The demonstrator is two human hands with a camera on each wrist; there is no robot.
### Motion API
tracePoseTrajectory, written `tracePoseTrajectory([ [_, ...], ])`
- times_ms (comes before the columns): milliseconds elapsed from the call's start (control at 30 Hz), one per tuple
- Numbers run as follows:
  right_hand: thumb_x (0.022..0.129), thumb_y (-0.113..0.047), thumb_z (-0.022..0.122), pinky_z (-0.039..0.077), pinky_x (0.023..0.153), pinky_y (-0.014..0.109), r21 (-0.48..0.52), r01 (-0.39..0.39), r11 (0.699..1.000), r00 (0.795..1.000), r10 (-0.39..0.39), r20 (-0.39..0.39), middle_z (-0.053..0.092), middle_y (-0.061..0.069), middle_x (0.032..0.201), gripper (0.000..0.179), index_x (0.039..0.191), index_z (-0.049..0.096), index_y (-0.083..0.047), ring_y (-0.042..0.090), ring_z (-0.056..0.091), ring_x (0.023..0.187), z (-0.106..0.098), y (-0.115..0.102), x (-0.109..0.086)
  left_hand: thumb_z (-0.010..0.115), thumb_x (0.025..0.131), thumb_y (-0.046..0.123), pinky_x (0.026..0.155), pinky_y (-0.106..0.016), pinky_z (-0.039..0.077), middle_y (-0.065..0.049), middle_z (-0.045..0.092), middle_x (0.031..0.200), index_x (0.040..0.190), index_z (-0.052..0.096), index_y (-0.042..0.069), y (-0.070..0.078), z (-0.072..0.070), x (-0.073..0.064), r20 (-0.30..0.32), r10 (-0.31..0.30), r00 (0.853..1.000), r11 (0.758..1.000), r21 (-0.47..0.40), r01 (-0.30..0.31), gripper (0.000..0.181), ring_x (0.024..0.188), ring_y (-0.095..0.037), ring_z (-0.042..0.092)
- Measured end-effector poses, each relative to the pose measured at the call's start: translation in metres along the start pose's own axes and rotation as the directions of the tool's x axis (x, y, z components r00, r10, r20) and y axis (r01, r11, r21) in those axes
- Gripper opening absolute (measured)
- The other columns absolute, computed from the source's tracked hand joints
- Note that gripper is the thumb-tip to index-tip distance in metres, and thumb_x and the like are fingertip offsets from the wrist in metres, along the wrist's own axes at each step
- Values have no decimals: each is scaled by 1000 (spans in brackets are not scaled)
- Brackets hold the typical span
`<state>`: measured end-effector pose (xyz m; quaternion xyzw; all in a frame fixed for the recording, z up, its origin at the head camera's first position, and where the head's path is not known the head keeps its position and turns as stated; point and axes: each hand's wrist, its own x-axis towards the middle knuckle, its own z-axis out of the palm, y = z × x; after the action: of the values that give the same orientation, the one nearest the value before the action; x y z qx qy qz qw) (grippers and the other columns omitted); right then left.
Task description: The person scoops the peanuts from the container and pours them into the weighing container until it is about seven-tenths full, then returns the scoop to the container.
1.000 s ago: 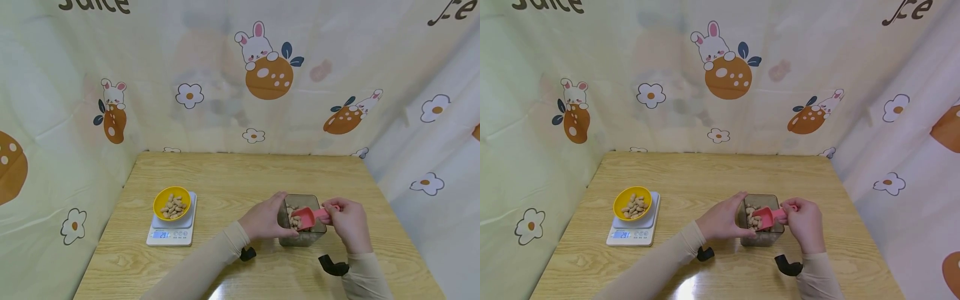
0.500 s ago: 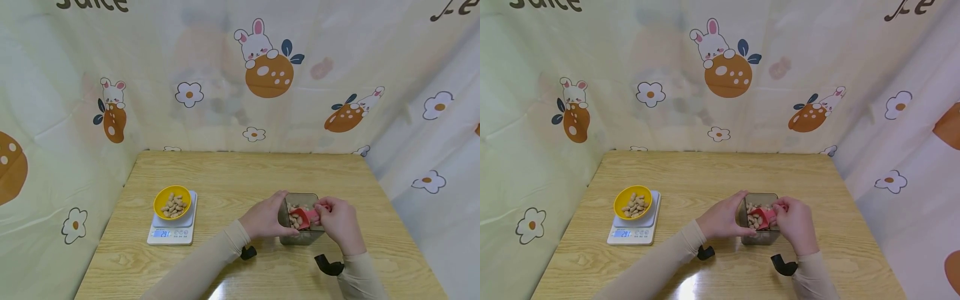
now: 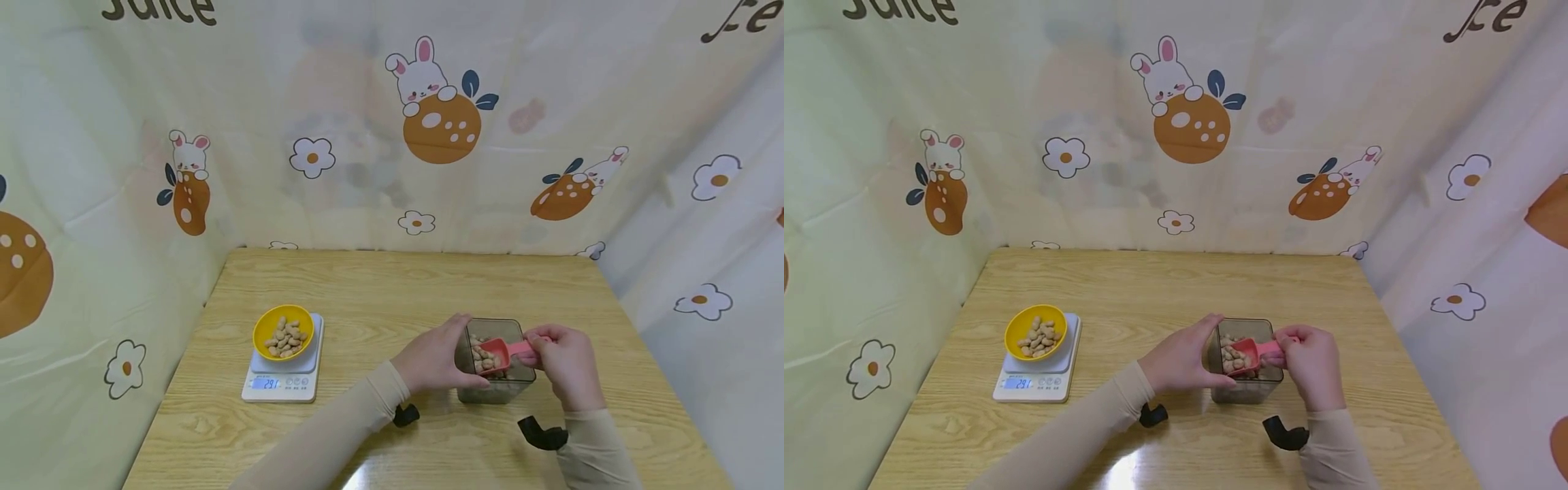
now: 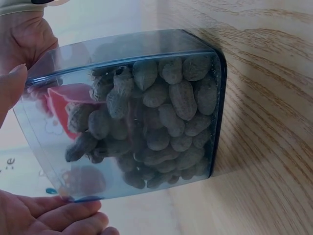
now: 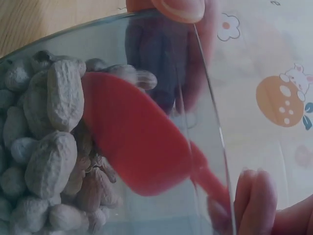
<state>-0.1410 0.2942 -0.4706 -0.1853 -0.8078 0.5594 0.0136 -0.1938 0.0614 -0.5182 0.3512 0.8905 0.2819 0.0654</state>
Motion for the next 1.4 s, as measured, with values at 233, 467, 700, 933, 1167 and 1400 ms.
tracePoseTrajectory([
  [233, 108, -3, 57, 66, 68, 23, 79, 3, 997, 997, 4, -80, 72, 2, 87, 31, 129, 64, 19, 3, 74, 64, 3, 4, 2, 78, 83, 76, 119, -37, 52, -5, 43, 171, 169, 31, 12, -2, 1, 0, -7, 12, 1000, 1000, 15, -12, 117, 148, -24, 57],
  [467, 107, -4, 62, 64, 60, 24, -156, 210, 965, 965, -230, -126, 77, 24, 93, 21, 113, 75, 11, 10, 76, 63, 21, -1, -7, 77, 84, 76, 118, -37, 53, -7, 42, 172, 169, 30, 10, -2, 1, 0, -9, 25, 1000, 1000, -6, -25, 117, 148, -24, 57],
  [700, 107, -5, 62, 63, 55, 28, -315, 268, 910, 950, -304, -72, 78, 14, 80, 18, 107, 77, 5, 17, 76, 62, 23, -4, -11, 79, 84, 74, 116, -38, 55, -7, 42, 172, 169, 30, 10, -2, 1, 1, -17, 26, 1000, 1000, -9, -26, 117, 146, -25, 59],
  [933, 110, -8, 57, 66, 67, 24, -50, 24, 998, 1000, -24, 7, 75, 7, 88, 32, 128, 66, 16, 7, 76, 66, 11, -1, -5, 80, 83, 75, 119, -39, 52, -7, 42, 172, 169, 30, 11, -2, 2, 0, -9, 12, 1000, 1000, 0, -12, 118, 149, -26, 56],
  [1167, 110, -7, 56, 65, 68, 21, 185, -77, 980, 996, 83, -30, 72, -9, 82, 36, 135, 58, 18, 2, 71, 63, -2, 6, 2, 78, 83, 77, 120, -40, 51, -7, 42, 173, 169, 30, 13, -4, 2, 0, -8, 12, 1000, 1000, 5, -12, 118, 151, -26, 54],
  [1400, 108, -4, 61, 65, 65, 24, 81, 136, 987, 983, -124, -133, 79, 11, 92, 27, 124, 69, 16, 4, 75, 64, 16, 5, -3, 78, 84, 76, 121, -40, 50, -7, 41, 173, 169, 29, 12, -4, 2, 1, -8, 26, 1000, 1000, 3, -26, 118, 153, -26, 52],
])
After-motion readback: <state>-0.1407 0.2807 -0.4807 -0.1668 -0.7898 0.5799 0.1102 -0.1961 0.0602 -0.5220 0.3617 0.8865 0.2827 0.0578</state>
